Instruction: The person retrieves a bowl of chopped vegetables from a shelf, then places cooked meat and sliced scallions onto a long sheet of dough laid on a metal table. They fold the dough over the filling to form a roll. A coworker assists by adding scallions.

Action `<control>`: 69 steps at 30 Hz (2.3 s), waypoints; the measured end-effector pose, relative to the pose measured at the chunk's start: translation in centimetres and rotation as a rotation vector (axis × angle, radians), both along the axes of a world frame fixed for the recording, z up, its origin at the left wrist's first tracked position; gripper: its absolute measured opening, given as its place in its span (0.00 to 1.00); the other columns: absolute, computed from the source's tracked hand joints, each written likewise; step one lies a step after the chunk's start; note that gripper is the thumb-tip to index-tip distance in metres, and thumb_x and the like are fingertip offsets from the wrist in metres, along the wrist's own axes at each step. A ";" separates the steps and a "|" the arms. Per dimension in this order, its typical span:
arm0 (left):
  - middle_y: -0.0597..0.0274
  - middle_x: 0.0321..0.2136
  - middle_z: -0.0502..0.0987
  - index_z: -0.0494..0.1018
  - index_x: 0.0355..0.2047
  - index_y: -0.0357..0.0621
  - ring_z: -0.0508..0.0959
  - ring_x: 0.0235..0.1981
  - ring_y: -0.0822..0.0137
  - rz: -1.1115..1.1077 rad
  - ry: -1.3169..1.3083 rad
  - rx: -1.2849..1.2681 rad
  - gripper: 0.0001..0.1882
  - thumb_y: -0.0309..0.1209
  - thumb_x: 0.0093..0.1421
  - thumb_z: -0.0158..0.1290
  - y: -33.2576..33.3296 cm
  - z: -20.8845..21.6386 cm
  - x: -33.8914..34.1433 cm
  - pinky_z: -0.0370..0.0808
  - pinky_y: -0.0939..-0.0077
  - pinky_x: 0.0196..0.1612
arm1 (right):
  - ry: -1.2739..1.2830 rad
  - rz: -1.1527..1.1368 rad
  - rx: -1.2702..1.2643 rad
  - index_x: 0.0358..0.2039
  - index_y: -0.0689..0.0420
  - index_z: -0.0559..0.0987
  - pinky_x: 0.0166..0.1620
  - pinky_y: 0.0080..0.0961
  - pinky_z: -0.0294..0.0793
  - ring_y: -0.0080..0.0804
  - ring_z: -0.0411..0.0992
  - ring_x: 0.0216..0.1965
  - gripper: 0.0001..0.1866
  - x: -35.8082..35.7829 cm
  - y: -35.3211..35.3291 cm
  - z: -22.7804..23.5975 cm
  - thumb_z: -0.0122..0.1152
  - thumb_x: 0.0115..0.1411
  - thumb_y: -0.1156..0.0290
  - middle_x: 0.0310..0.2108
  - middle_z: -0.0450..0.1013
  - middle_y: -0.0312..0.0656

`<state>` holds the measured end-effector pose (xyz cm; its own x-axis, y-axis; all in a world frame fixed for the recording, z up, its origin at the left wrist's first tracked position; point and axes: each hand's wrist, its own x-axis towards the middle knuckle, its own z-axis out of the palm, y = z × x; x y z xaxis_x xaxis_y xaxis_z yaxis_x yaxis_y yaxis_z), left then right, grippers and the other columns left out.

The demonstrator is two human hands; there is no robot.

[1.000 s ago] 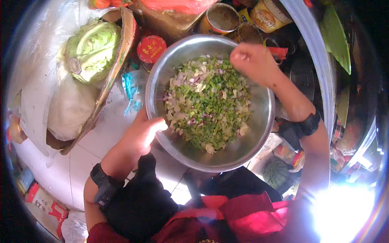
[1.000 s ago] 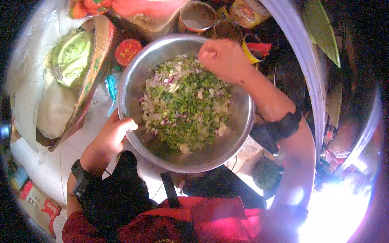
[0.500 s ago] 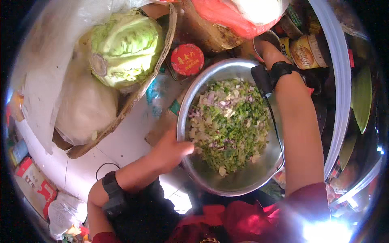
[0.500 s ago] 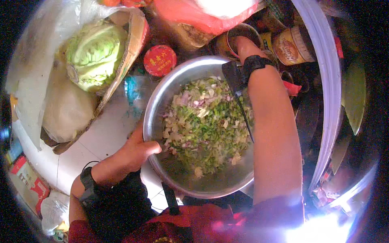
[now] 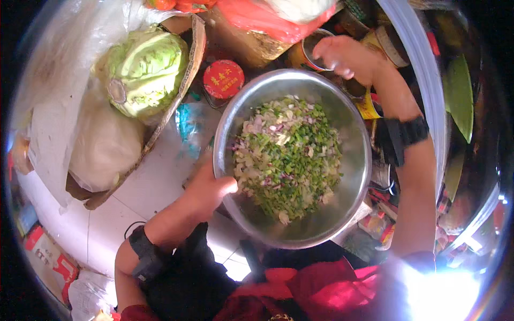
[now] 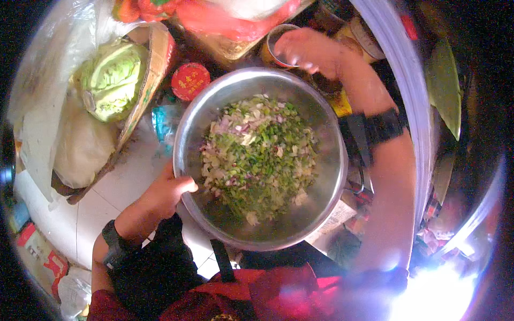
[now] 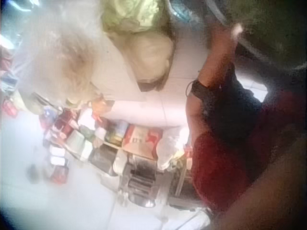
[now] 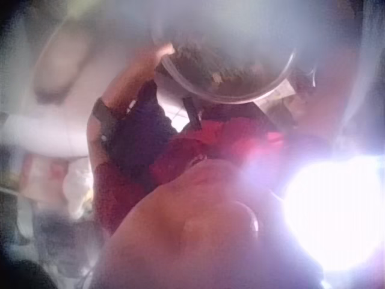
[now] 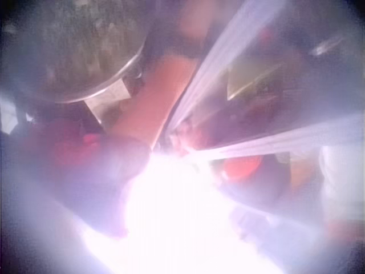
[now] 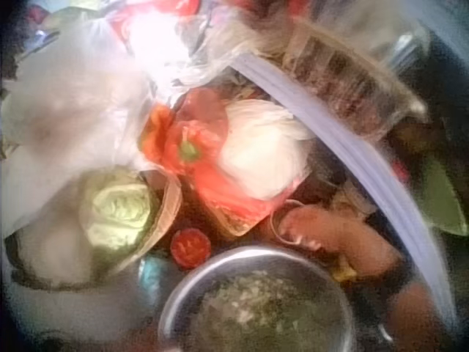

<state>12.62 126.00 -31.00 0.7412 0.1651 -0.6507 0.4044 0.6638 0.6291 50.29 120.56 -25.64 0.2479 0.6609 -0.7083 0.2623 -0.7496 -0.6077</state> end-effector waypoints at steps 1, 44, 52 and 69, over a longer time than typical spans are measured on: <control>0.56 0.44 0.74 0.64 0.55 0.35 0.74 0.45 0.64 0.004 0.005 0.011 0.30 0.19 0.47 0.45 0.0 0.0 0.0 0.71 0.69 0.47 | -0.021 0.079 -0.005 0.39 0.53 0.77 0.24 0.23 0.68 0.24 0.68 0.23 0.09 -2.2 -1.8 0.4 0.53 0.58 0.70 0.25 0.71 0.35; 0.63 0.32 0.69 0.66 0.49 0.44 0.69 0.33 0.66 0.002 0.114 0.024 0.29 0.21 0.43 0.54 0.0 -4.5 -1.1 0.67 0.68 0.33 | -1.179 0.084 0.701 0.27 0.61 0.76 0.24 0.24 0.64 0.24 0.63 0.19 0.09 -11.3 -6.8 23.2 0.59 0.60 0.69 0.16 0.65 0.41; 0.63 0.31 0.70 0.67 0.49 0.45 0.70 0.31 0.67 0.024 0.111 -0.004 0.28 0.19 0.44 0.52 0.0 -5.1 -0.9 0.69 0.70 0.30 | -1.533 -0.413 0.898 0.33 0.59 0.80 0.35 0.27 0.74 0.27 0.74 0.28 0.14 -4.5 -11.5 32.0 0.59 0.58 0.61 0.28 0.78 0.45; 0.61 0.31 0.71 0.66 0.45 0.42 0.70 0.31 0.65 0.053 0.167 0.036 0.26 0.18 0.42 0.53 0.4 -3.5 -0.5 0.69 0.68 0.32 | -2.200 -0.313 0.398 0.42 0.52 0.78 0.44 0.40 0.73 0.51 0.74 0.40 0.19 3.5 -15.8 44.0 0.57 0.54 0.54 0.38 0.76 0.49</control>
<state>12.08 126.39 -34.55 0.6127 0.2259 -0.7573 0.4708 0.6654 0.5793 53.77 104.80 18.32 0.3027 0.4506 0.8398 0.4597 -0.8410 0.2855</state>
